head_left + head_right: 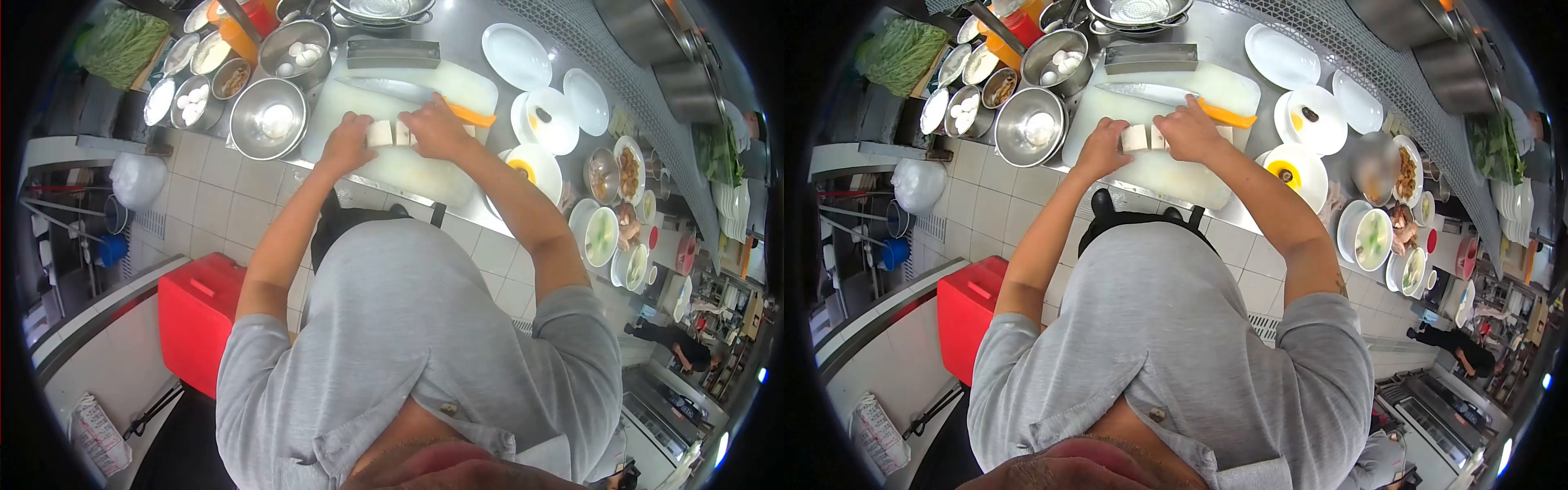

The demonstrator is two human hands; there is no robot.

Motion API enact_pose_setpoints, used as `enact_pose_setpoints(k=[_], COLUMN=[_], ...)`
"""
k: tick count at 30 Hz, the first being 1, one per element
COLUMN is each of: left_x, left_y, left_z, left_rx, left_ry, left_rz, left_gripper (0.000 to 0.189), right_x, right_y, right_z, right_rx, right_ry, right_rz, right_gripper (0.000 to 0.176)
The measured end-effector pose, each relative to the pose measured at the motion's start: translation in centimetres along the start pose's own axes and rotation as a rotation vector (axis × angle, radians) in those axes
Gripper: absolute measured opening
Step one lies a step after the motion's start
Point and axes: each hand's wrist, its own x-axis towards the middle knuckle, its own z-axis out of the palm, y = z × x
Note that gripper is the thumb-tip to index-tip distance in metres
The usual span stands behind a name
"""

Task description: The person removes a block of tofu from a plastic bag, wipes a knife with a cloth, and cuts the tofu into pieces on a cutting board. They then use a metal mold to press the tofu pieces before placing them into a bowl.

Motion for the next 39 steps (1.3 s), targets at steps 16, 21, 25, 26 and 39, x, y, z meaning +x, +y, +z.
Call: enact_pose_setpoints(k=[16,21,25,26,39], left_x=[2.4,5.1,11.6,13.5,36.4], left_y=[1.4,3.7,7.8,9.2,8.0], left_z=[0.0,-2.1,-3.7,-3.7,5.9], left_rx=[-0.011,0.031,0.141,0.166,0.452], left_ry=[-0.081,-0.038,0.029,0.014,-0.002], left_rz=[0.081,0.211,0.368,0.358,0.337], left_gripper=[0.053,0.051,0.051,0.043,0.048], right_x=[0.7,-0.2,-0.6,-0.6,9.1], right_y=[-1.2,0.5,5.7,7.4,29.6], right_z=[1.1,-2.5,-5.6,-6.5,0.9], right_rx=[0.123,0.136,0.026,0.052,0.134], right_ry=[0.133,0.206,0.330,0.320,0.560], right_rz=[-0.025,0.030,0.096,0.136,0.221], right_gripper=[0.035,0.037,0.035,0.038,0.052])
